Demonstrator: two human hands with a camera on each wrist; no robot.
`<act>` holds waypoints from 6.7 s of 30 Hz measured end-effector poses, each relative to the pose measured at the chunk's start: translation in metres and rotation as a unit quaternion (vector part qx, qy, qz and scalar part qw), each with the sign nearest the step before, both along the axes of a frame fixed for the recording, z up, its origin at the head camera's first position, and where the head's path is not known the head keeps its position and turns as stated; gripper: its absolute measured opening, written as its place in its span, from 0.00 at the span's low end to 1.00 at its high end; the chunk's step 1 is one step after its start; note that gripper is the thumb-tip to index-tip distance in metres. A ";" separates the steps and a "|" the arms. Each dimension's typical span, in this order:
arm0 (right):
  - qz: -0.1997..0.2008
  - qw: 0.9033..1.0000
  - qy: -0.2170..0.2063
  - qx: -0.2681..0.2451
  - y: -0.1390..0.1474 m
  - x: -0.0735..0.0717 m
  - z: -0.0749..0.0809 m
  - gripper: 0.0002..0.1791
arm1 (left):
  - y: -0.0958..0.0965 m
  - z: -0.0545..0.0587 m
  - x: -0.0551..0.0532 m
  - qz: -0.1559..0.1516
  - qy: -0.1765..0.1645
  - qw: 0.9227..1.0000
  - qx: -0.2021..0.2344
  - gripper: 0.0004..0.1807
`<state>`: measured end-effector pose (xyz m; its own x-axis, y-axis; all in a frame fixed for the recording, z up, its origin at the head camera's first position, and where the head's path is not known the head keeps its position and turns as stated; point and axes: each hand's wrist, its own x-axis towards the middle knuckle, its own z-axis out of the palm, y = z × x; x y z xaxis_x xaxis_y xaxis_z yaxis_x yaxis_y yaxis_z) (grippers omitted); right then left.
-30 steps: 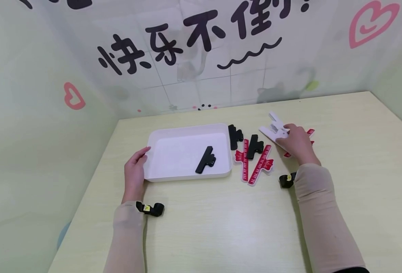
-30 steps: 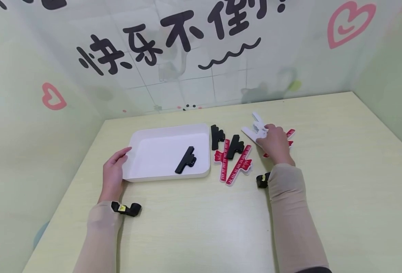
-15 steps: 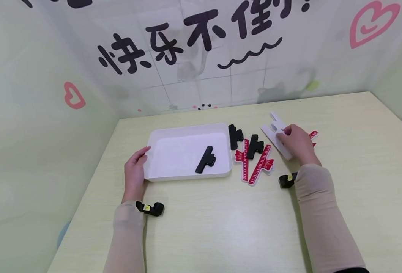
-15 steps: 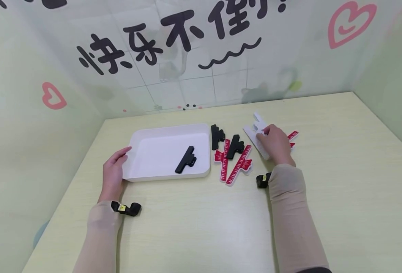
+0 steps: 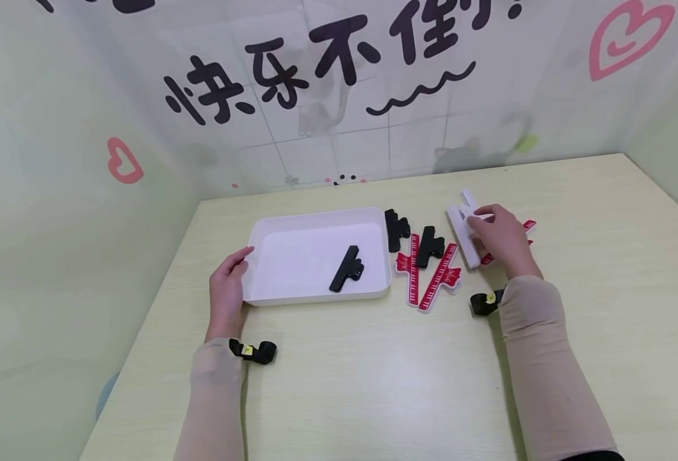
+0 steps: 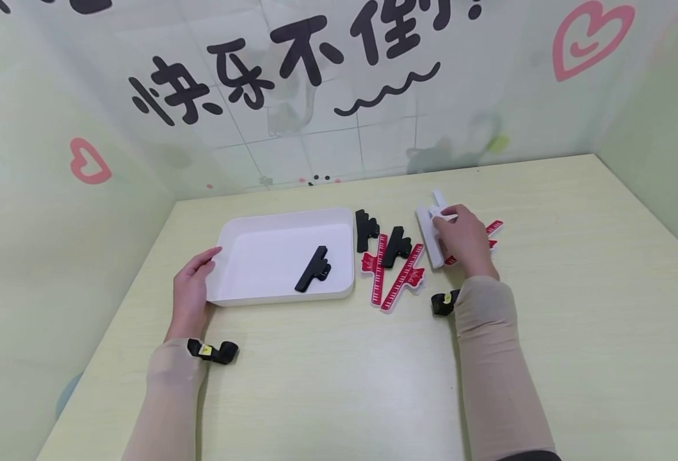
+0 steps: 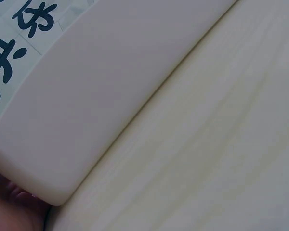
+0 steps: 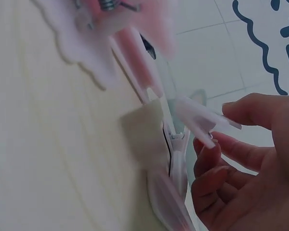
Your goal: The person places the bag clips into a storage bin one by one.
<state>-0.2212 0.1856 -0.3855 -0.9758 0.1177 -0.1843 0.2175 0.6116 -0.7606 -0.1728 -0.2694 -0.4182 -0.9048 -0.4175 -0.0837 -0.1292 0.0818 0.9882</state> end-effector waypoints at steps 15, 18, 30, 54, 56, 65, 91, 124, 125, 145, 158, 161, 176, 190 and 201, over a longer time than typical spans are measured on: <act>-0.011 0.997 0.021 -0.078 -0.009 0.000 0.007 0.31 | 0.000 0.001 -0.001 -0.001 -0.003 1.000 -0.008 0.16; -0.014 0.994 0.016 -0.109 -0.013 -0.001 0.008 0.32 | 0.000 0.000 0.000 -0.002 -0.005 1.000 -0.007 0.17; 0.001 0.981 0.032 -0.192 -0.042 -0.004 0.009 0.30 | 0.000 0.001 0.000 -0.003 0.000 1.000 -0.011 0.16; 0.048 0.969 -0.008 -0.241 -0.114 0.004 0.017 0.27 | -0.001 0.002 0.002 0.000 -0.002 1.000 -0.006 0.16; 0.055 0.968 -0.008 -0.245 -0.119 0.006 0.017 0.27 | -0.002 0.002 0.002 -0.001 -0.004 1.000 -0.009 0.17; 0.107 0.967 0.003 -0.230 -0.146 0.014 0.008 0.26 | -0.002 0.001 0.001 -0.003 -0.005 1.000 -0.001 0.17; 0.224 0.967 0.093 0.082 -0.171 0.022 0.001 0.23 | -0.002 -0.001 -0.001 0.000 0.010 1.000 -0.008 0.16; 0.311 0.919 0.084 0.229 -0.180 0.034 -0.001 0.20 | 0.000 -0.001 -0.001 0.003 0.011 1.000 -0.013 0.16; 0.315 0.917 0.084 0.229 -0.179 0.034 -0.001 0.19 | 0.000 -0.001 -0.001 0.004 0.010 1.000 -0.014 0.16; 0.306 0.947 0.086 0.053 -0.157 0.018 0.007 0.20 | 0.001 0.000 -0.001 0.002 0.001 1.000 -0.020 0.17; 0.248 0.966 0.065 0.018 -0.125 0.010 0.019 0.19 | 0.001 -0.001 -0.001 0.000 0.003 1.000 -0.019 0.16; 0.235 0.969 0.072 0.023 -0.115 0.006 0.021 0.19 | 0.000 -0.002 -0.002 0.001 0.002 1.000 -0.019 0.16; 0.200 0.978 0.065 0.000 -0.071 -0.005 0.025 0.21 | -0.001 -0.003 -0.003 0.002 0.006 1.000 -0.015 0.17; 0.220 0.975 0.009 0.036 -0.043 -0.007 0.020 0.26 | -0.001 -0.003 0.001 -0.008 0.014 0.999 -0.032 0.16; 0.232 0.970 -0.040 0.066 -0.035 -0.006 0.013 0.27 | 0.000 -0.003 0.000 -0.006 0.005 0.999 -0.033 0.16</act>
<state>-0.2277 0.1506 -0.3725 -0.9126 -0.3025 -0.2750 -0.0487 0.7482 -0.6617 -0.1723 -0.2697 -0.4214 -0.9106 -0.4106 -0.0466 -0.1171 0.1483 0.9820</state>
